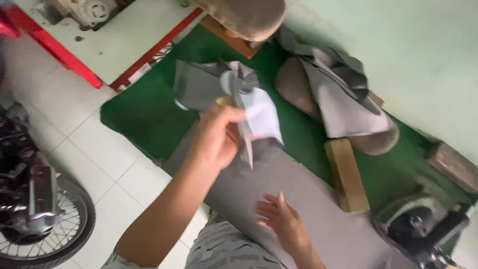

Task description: The person irons a gray garment on a green worktable using a steam iron and a wooden pressing block. They repeatedly smooth the fabric, reposition the garment, and press seams and edges with the iron and block.

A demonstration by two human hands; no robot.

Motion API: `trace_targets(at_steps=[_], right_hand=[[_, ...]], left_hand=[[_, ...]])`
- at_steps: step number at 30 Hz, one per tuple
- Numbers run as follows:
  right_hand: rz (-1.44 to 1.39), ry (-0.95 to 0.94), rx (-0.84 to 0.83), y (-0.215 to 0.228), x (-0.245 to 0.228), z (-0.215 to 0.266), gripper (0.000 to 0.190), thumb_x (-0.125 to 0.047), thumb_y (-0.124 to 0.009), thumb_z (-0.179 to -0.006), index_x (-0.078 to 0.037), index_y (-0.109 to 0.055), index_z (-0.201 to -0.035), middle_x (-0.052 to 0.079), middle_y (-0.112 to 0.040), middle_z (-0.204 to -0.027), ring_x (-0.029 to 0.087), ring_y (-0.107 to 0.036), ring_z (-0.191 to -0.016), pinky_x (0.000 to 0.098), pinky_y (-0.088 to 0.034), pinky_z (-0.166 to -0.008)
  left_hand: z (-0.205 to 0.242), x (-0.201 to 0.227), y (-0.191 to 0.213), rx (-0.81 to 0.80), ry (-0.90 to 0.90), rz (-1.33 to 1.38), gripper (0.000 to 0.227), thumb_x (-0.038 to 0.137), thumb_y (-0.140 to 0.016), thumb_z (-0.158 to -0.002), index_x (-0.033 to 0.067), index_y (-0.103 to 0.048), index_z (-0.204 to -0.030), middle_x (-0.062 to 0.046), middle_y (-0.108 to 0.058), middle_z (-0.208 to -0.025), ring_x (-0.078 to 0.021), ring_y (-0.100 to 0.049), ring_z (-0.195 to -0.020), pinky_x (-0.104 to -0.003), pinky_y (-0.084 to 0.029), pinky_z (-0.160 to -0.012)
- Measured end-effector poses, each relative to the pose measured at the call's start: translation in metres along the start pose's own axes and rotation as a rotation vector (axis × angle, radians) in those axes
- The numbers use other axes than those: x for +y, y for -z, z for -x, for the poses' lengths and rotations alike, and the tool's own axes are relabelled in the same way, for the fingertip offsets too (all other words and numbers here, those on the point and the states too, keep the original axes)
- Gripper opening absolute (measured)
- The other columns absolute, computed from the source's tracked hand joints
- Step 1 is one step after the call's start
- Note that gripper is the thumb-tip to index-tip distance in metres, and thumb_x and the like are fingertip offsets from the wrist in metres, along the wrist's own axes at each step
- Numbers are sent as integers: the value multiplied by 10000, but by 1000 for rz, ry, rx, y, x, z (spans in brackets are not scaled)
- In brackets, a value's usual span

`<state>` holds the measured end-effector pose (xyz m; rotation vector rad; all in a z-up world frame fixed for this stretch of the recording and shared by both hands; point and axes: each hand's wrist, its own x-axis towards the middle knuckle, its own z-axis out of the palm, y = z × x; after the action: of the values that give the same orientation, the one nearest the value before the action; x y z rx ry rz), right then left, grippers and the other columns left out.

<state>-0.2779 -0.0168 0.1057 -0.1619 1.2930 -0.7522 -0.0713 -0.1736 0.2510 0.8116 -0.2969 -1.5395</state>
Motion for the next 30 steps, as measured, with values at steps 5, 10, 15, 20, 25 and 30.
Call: trace_targets(at_steps=[5, 10, 15, 20, 25, 30], right_hand=[[-362, 123, -289, -25, -61, 71, 769, -607, -362, -955, 36, -593, -1308, 300, -665, -1121, 460, -640, -927, 555, -526, -670], [-468, 69, 275, 34, -86, 114, 1319, -885, -148, -606, -37, -412, -1581, 243, -497, -1562, 422, -453, -1461, 518, -338, -1183], [236, 459, 107, 176, 69, 31, 751, -367, -376, -795, -107, -524, -1483, 148, -583, -1453, 289, -548, -1327, 415, -390, -1130], [-425, -155, 191, 105, 83, 62, 481, -19, -653, -824, 145, -652, -1276, 285, -707, -1262, 413, -647, -1179, 499, -477, -1098], [-273, -90, 108, 121, 65, 53, 215, -72, -636, -832, 114, -701, -919, 289, -747, -869, 383, -698, -746, 465, -546, -688], [1143, 825, 72, 172, 46, -4, 584, -199, -851, -729, -206, -687, -1290, 87, -711, -1190, 238, -727, -1077, 316, -533, -912]], left_hand=[[93, 4, -27, -474, 177, -261, 241, 112, -679, -739, -24, -641, -934, -82, -632, -741, -188, -612, -568, -348, -514, -415], [112, -20, 68, -592, 249, -404, 231, -64, -683, -833, 104, -544, -907, -48, -525, -802, -128, -539, -608, -267, -606, -507], [123, -108, 192, 33, 458, -456, 540, -55, -784, -647, 79, -550, -1116, -132, -620, -1002, -251, -582, -854, -355, -401, -691], [144, -146, 256, 487, 611, -231, 194, 131, -797, -823, 102, -656, -952, -99, -712, -936, -300, -672, -884, -456, -538, -796], [134, -145, 250, 373, 714, -504, 202, 9, -783, -849, -44, -688, -1019, -226, -733, -984, -351, -682, -904, -449, -550, -859], [88, -91, 211, -83, 373, -842, 254, 131, -577, -979, -2, -718, -1144, -167, -694, -1116, -270, -691, -1023, -388, -570, -914]])
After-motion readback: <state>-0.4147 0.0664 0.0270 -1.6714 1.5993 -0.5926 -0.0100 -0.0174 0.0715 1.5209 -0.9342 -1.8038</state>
